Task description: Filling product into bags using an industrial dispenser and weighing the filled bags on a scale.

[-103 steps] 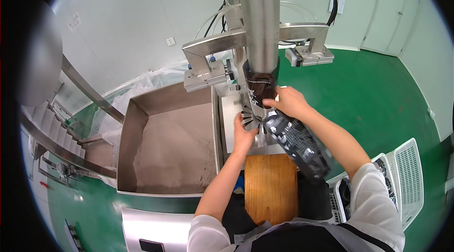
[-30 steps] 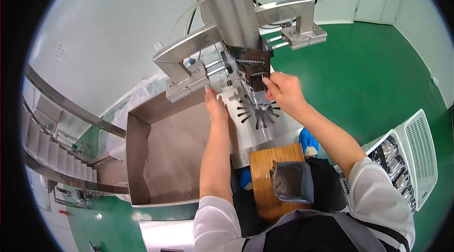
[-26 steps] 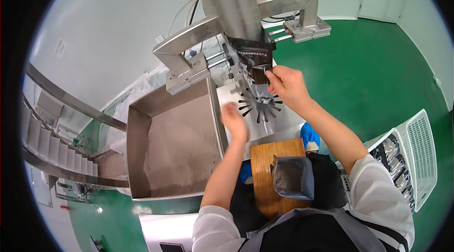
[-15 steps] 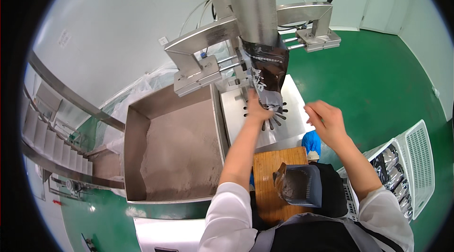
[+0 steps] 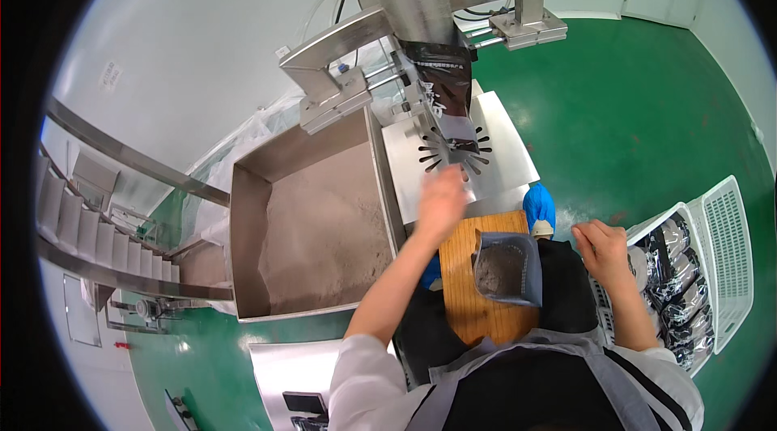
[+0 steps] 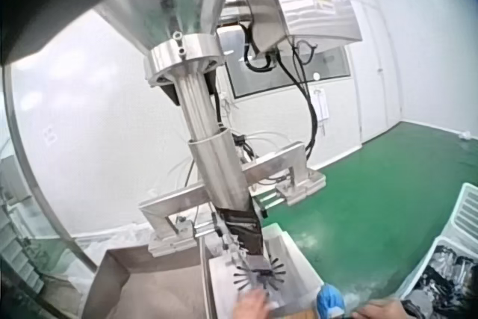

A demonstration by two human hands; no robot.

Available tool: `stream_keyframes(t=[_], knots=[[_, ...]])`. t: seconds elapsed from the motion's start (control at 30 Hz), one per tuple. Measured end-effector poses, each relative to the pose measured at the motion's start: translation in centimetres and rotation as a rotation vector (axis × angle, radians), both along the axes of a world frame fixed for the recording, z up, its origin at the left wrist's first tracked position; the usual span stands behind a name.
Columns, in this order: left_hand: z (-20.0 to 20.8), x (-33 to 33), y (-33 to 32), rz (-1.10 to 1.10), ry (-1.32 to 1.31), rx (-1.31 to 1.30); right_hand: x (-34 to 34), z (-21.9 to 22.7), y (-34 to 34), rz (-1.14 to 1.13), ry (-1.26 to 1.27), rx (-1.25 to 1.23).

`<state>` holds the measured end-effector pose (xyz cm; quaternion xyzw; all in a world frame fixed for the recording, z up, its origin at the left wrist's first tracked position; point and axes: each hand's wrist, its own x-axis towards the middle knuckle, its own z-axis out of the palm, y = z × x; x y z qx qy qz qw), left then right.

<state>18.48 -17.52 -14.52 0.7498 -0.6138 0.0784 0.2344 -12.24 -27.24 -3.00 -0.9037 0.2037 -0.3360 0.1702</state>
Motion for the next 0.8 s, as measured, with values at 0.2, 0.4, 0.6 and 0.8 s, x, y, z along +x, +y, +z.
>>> stream_keyframes(t=[0.2, 0.4, 0.6, 0.8], knots=[[-2.0, 1.7, -0.8, 0.177, -0.061, 0.324, -1.3, 2.4, 2.3, 0.06, -0.059, -0.002], [-0.5, 8.8, 13.1, 0.959, 0.258, 0.799, -4.4, 0.5, 2.7, 0.016, 0.0, 0.419], [6.0, -5.2, 13.3, 0.409, 0.432, -0.066, 6.7, 4.5, -0.5, 0.714, -0.074, 0.3], [8.4, -21.5, 13.7, 0.338, 0.778, -0.056, 16.8, 2.4, 0.3, 1.154, 0.754, 0.253]])
